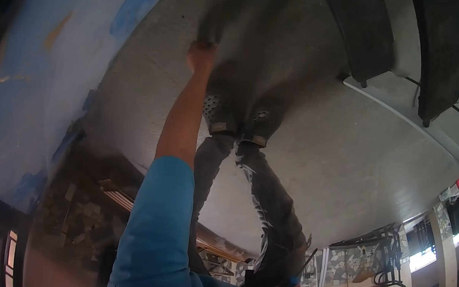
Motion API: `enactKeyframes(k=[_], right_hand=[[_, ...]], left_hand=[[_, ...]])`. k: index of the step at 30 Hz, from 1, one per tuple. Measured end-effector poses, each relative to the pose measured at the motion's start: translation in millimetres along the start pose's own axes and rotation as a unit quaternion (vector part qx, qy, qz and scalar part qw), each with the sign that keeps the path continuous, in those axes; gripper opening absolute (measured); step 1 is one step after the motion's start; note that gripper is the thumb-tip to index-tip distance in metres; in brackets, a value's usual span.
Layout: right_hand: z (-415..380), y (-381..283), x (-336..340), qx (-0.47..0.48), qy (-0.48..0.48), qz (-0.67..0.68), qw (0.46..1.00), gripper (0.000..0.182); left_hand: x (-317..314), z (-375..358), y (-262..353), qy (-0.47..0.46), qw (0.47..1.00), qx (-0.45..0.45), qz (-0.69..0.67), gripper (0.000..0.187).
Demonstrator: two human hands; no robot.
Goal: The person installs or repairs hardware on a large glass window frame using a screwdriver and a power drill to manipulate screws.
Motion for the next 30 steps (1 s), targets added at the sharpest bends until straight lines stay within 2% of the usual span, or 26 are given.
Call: enactKeyframes(k=[1, 2, 4, 5, 7, 8, 9, 10, 12, 13, 15, 16, 18, 20, 22, 23, 25, 27, 30], right_hand=[[1, 3, 1, 0.001, -0.002, -0.036, 0.999, 0.031], [1, 7, 4, -0.003, 0.001, -0.037, 0.999, 0.031], [-2, 17, 4, 0.005, -0.066, -0.03, 0.997, 0.033], [-1, 20, -1, 0.013, -0.06, -0.025, 0.998, 0.033], [-3, 23, -10, 0.028, -0.013, 0.072, 0.997, 0.03], [-3, 20, -9, 0.034, -0.008, 0.078, 0.996, 0.03], [-2, 13, -10, 0.013, -0.029, 0.031, 0.999, 0.029], [-5, 10, -12, -0.005, -0.051, -0.016, 0.999, 0.027], [-3, 12, -18, 0.076, -0.05, -0.051, 0.995, 0.018], [10, 23, -22, 0.08, -0.067, -0.025, 0.994, 0.016], [7, 3, -22, 0.053, -0.103, 0.127, 0.985, 0.012], [4, -32, -17, 0.027, -0.129, 0.25, 0.959, 0.01], [-25, -94, 11, 0.052, -0.096, 0.364, 0.925, 0.01], [-56, -147, 47, 0.129, -0.095, 0.413, 0.897, 0.011], [-97, -201, 103, 0.236, -0.097, 0.408, 0.877, 0.013], [-119, -225, 133, 0.284, -0.063, 0.398, 0.87, 0.013], [-147, -265, 195, 0.385, -0.004, 0.38, 0.841, 0.013], [-172, -294, 260, 0.466, 0.032, 0.357, 0.809, 0.013], [-242, -356, 364, 0.584, 0.112, 0.295, 0.748, 0.011]], left_hand=[[-4, -3, -1, 0.016, 0.999, 0.043, -0.006, 0.033], [-12, -3, -7, 0.011, 0.999, 0.044, -0.007, 0.033], [-18, -2, -11, 0.032, 0.998, -0.045, 0.026, 0.028], [-13, -3, -7, 0.034, 0.998, -0.055, 0.021, 0.028], [0, -27, -6, -0.012, 0.999, -0.029, 0.044, 0.023], [8, -46, -3, -0.028, 0.997, -0.046, 0.046, 0.022], [21, -69, -2, -0.043, 0.996, -0.064, 0.051, 0.02], [37, -98, -2, -0.095, 0.99, -0.106, 0.016, 0.019], [66, -162, 5, -0.147, 0.972, -0.18, 0.035, 0.019], [87, -197, 11, -0.194, 0.952, -0.236, 0.004, 0.018], [144, -270, 42, -0.311, 0.92, -0.233, 0.042, 0.018], [180, -303, 64, -0.333, 0.906, -0.253, 0.06, 0.019], [247, -359, 100, -0.35, 0.886, -0.289, 0.096, 0.019], [308, -385, 141, -0.364, 0.855, -0.345, 0.132, 0.02], [366, -407, 187, -0.355, 0.842, -0.383, 0.139, 0.02], [391, -405, 205, -0.336, 0.853, -0.384, 0.109, 0.021], [422, -396, 244, -0.309, 0.857, -0.405, 0.075, 0.022], [453, -384, 271, -0.222, 0.875, -0.418, 0.1, 0.023], [478, -364, 322, -0.238, 0.86, -0.45, 0.022, 0.022]])
Point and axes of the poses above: each hand's wrist, its own z-axis towards the middle knuckle, its own x-axis out of the back of the hand, y = z × x, the point moved 3 cm from there along z, towards the middle knuckle, and after that the axes turned 5 degrees about -y, right-handed, at the moved point
